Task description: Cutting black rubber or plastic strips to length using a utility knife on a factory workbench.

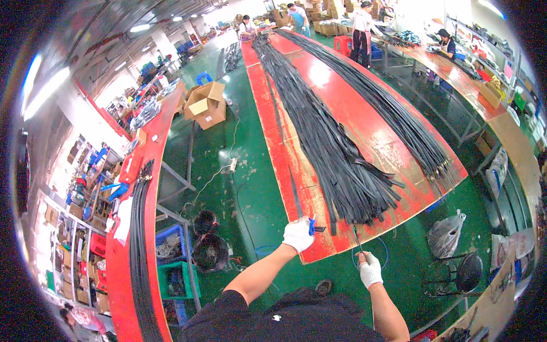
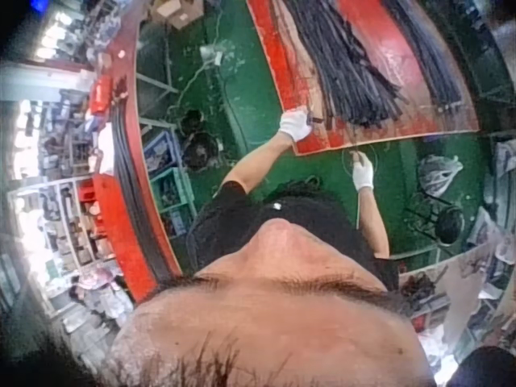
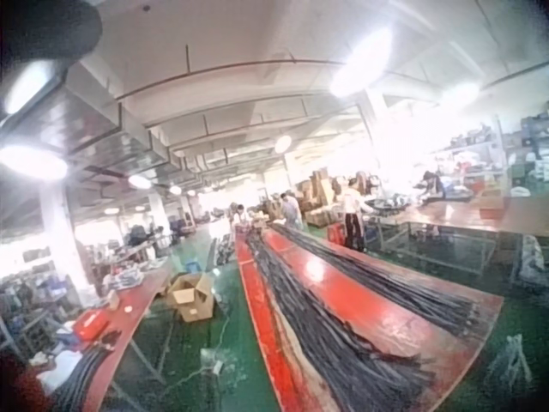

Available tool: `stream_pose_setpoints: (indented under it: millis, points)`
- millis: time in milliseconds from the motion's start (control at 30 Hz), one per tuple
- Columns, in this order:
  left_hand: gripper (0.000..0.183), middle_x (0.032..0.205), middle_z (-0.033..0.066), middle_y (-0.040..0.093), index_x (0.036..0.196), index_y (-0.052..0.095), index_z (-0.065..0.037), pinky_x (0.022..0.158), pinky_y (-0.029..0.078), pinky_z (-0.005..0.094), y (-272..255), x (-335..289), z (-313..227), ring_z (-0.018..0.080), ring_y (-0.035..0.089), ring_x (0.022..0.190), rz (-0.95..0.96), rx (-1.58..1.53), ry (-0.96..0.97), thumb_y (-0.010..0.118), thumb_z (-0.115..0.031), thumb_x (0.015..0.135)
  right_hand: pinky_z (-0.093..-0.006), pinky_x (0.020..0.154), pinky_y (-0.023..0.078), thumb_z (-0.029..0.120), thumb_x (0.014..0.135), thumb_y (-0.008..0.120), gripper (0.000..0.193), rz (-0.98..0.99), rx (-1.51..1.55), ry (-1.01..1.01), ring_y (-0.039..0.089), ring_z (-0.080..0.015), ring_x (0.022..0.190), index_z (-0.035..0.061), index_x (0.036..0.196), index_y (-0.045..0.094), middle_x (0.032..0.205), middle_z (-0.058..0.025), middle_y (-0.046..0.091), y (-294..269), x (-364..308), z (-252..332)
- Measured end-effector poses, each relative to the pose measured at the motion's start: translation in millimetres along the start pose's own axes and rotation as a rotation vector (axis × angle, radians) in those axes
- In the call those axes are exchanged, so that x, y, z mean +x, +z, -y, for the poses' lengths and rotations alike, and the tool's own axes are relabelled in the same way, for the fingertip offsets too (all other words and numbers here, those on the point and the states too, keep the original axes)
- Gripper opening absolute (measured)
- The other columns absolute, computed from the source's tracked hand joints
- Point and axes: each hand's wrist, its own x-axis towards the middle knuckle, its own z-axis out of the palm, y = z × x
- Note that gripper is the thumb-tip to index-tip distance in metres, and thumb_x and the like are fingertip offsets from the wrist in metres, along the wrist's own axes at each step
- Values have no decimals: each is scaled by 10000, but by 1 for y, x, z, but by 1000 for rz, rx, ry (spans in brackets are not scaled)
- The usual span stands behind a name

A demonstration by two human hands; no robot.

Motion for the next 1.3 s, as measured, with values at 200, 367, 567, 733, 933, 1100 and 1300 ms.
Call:
stream_pose_setpoints:
  millis: [200,367,567,733,933,1100,1300]
  points:
    - [319,847,154,707,1005,602,-89,763,576,487,-61,-5,-34,381,716,808,-305,-42,136,765,-161,741,-259,620,380,202,1103,588,196,1,-27,0,468,-67,690,43,1115,702,790,47,547,-4,5,-7]
    - [329,852,151,709,1004,602,-95,776,577,487,-65,-3,-39,378,718,811,-216,-18,131,778,-176,737,-257,642,402,201,1099,597,196,33,-29,-9,483,-68,713,48,1138,714,821,46,567,3,9,-14]
    - [278,890,163,730,983,630,-80,806,586,478,-4,-7,-10,362,745,880,-14,5,98,756,-198,765,-257,642,405,204,1098,602,196,10,41,9,493,-67,720,51,1142,717,822,45,573,2,3,-13]
    - [217,939,183,731,986,640,-62,834,585,496,28,-18,-9,376,741,912,57,-14,154,696,-170,806,-259,639,403,211,1098,603,209,-8,22,32,498,-70,720,45,1145,721,816,41,574,-1,-3,-3]
    - [207,958,180,735,993,647,-58,816,579,503,28,-18,-22,374,739,915,108,-20,203,677,-171,823,-254,665,419,211,1101,597,217,-23,-28,5,500,-70,734,42,1163,718,822,40,570,0,4,-16]
    - [230,921,171,736,1003,648,-61,799,574,497,51,-22,-9,364,741,890,148,4,191,700,-194,822,-250,669,421,203,1099,600,215,20,13,54,496,-68,734,35,1173,713,827,49,563,8,2,-17]
    - [215,886,161,729,983,650,-70,786,578,488,67,-24,-3,367,741,872,126,-8,194,709,-193,817,-252,580,354,192,1101,593,183,-15,53,14,445,-58,633,50,1122,706,735,57,517,17,5,-27]
